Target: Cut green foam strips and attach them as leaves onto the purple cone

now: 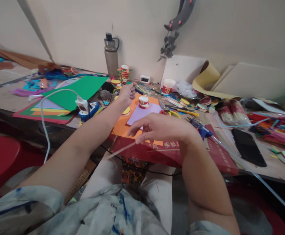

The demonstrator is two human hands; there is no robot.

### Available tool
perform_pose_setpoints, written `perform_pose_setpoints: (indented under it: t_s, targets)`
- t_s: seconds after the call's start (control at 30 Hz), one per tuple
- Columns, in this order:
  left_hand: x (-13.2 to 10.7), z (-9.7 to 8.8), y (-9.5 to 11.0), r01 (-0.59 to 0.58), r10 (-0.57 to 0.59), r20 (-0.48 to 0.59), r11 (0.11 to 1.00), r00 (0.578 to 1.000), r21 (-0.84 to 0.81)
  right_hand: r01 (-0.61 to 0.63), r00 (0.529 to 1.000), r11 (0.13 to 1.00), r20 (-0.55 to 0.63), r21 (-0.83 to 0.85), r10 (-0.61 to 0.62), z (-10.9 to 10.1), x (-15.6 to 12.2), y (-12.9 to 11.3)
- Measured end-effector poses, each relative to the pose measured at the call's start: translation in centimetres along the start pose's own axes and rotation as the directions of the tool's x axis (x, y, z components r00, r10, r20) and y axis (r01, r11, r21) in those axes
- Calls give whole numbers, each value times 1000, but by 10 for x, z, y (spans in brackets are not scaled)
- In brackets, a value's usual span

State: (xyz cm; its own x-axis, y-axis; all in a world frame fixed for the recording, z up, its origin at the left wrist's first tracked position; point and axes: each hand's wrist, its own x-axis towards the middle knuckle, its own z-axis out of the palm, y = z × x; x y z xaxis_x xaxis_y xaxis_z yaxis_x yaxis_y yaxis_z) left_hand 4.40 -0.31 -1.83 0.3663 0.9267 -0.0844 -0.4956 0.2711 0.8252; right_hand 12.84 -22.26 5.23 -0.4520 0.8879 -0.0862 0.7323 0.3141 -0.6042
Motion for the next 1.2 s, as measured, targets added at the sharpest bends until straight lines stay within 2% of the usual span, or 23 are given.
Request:
perform_pose_setpoints:
  t_s: [0.03, 0.07, 0.1, 0.13, 0.17, 0.23, 0.3, 0.37, 0.5, 0.63, 0.77, 0.87, 0.97, 1.2]
  targets:
    - [1, 1, -1, -3, 3, 5, 1000, 1000, -3, -39, 999, 999, -6, -1, 39, 2, -8, -1]
    - [2, 2, -2, -5, 5, 12, 1000, 1000, -3, -109, 986, 994, -128, -29, 104, 2, -15, 2]
    - [2, 3, -3, -10, 10, 21, 1000, 1000, -3, -196, 946, 977, -279, -80, 167, 3, -20, 8]
    - [1, 3, -3, -13, 13, 31, 1000, 999, -1, -302, 885, 942, -410, -145, 220, 3, -25, 16]
    - [1, 4, -3, -12, 12, 36, 1000, 999, 0, -409, 836, 885, -481, -222, 266, 4, -28, 26]
    - [-1, 5, -2, -3, 3, 38, 1000, 999, 4, -586, 772, 721, -524, -370, 358, 9, -32, 46]
    - [-4, 6, -1, 7, -8, 37, 1000, 999, 7, -661, 744, 589, -505, -465, 437, 19, -34, 63]
    - [-6, 7, -1, 9, -9, 43, 1000, 999, 5, -661, 751, 527, -475, -535, 460, 31, -36, 76]
    - [-7, 7, -1, 11, -11, 66, 1000, 998, 10, -640, 768, 518, -447, -567, 459, 47, -40, 95]
    - [-6, 6, -2, 17, -19, 81, 1000, 997, 25, -583, 811, 586, -448, -563, 377, 50, -45, 108]
    - [-6, 6, -3, 15, -17, 88, 1000, 996, 17, -473, 867, 705, -423, -529, 265, 52, -52, 115]
    - [-6, 7, -4, 26, -27, 88, 1000, 996, 6, -420, 868, 761, -463, -494, 178, 57, -59, 117]
    - [-9, 7, -3, 40, -41, 93, 999, 995, 12, -439, 848, 726, -510, -530, 141, 62, -66, 118]
    - [-22, 10, 5, 47, -52, 88, 997, 995, 59, -474, 855, 618, -496, -628, 152, 67, -58, 115]
